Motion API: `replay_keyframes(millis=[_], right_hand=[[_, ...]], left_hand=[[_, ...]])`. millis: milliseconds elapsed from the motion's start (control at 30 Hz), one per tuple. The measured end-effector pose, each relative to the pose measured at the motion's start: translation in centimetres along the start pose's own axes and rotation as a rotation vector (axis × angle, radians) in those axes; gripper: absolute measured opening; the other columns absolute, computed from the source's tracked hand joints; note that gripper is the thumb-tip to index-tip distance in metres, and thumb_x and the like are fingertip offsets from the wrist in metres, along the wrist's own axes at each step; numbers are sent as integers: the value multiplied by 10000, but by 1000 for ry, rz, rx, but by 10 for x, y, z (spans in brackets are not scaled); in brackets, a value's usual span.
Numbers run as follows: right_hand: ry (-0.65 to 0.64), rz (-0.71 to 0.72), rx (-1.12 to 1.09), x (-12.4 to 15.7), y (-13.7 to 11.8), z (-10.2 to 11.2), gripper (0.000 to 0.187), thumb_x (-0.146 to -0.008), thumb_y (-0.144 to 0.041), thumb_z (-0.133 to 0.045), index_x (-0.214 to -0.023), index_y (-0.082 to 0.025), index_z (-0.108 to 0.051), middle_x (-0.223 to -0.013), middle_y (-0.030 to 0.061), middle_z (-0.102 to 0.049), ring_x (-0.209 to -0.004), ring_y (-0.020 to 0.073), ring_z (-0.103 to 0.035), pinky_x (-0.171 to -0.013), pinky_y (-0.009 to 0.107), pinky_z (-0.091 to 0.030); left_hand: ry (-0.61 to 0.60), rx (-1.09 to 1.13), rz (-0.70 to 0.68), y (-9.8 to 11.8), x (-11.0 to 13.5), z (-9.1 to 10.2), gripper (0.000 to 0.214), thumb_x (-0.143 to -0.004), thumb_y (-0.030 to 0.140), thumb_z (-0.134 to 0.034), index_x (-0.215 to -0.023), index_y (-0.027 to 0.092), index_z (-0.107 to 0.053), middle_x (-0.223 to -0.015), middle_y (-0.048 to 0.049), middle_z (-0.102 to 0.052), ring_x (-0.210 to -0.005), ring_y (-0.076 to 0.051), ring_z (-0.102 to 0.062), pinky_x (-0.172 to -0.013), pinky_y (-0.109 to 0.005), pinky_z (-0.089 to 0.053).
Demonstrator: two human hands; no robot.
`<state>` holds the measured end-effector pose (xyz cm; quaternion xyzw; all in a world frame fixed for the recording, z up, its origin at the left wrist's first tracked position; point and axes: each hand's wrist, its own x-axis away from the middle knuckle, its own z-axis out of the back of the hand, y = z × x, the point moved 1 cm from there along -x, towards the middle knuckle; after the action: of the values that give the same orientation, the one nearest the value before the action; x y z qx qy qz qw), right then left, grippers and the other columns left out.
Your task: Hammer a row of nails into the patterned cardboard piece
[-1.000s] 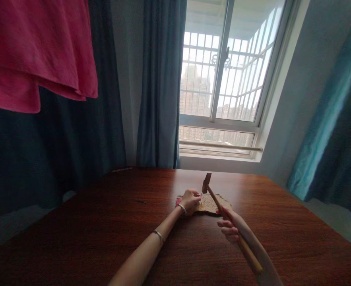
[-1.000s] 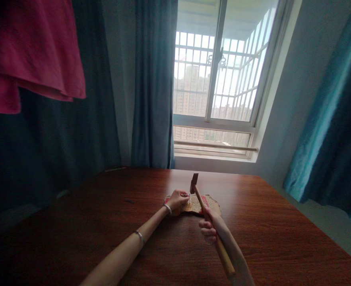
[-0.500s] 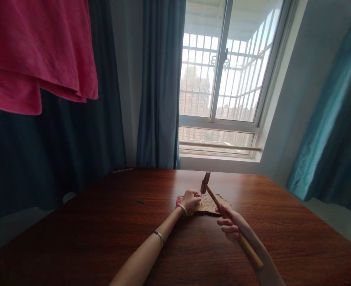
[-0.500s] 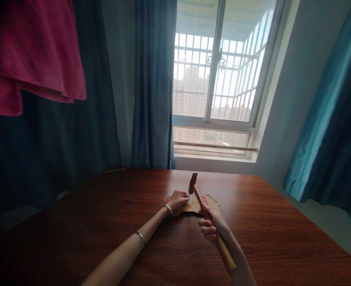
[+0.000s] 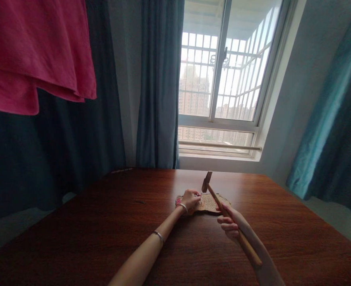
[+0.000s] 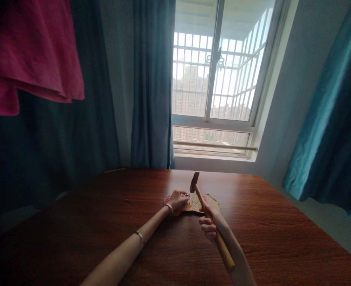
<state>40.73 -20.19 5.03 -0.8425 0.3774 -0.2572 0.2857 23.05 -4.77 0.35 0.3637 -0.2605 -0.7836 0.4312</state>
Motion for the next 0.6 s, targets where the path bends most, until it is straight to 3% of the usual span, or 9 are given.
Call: replay_keyframes(millis=[267,600], right_hand=[[-40,7,11,0,0,-2,311,-836,-508,-499,-808,-200,-521,-425,-132,-309,-274,6,-149,-282,115,-183],[-8,-35,-41,0,1,4,282,-829,-488,-526,-849,-206,-535,-438,-129,-302,-276,3,-130,-270,109,-95]], left_hand=[[26,21,-37,-4,-1,-2,164,-668,214,-606,-760,160,-730,-793,-30,-711,-759,-157,-616,-720,-230,-440],[4,42,-24,2,1,0,144,-677,217,-596,-735,164,-717,-784,-22,-713,-764,-157,-619,-713,-224,-439]])
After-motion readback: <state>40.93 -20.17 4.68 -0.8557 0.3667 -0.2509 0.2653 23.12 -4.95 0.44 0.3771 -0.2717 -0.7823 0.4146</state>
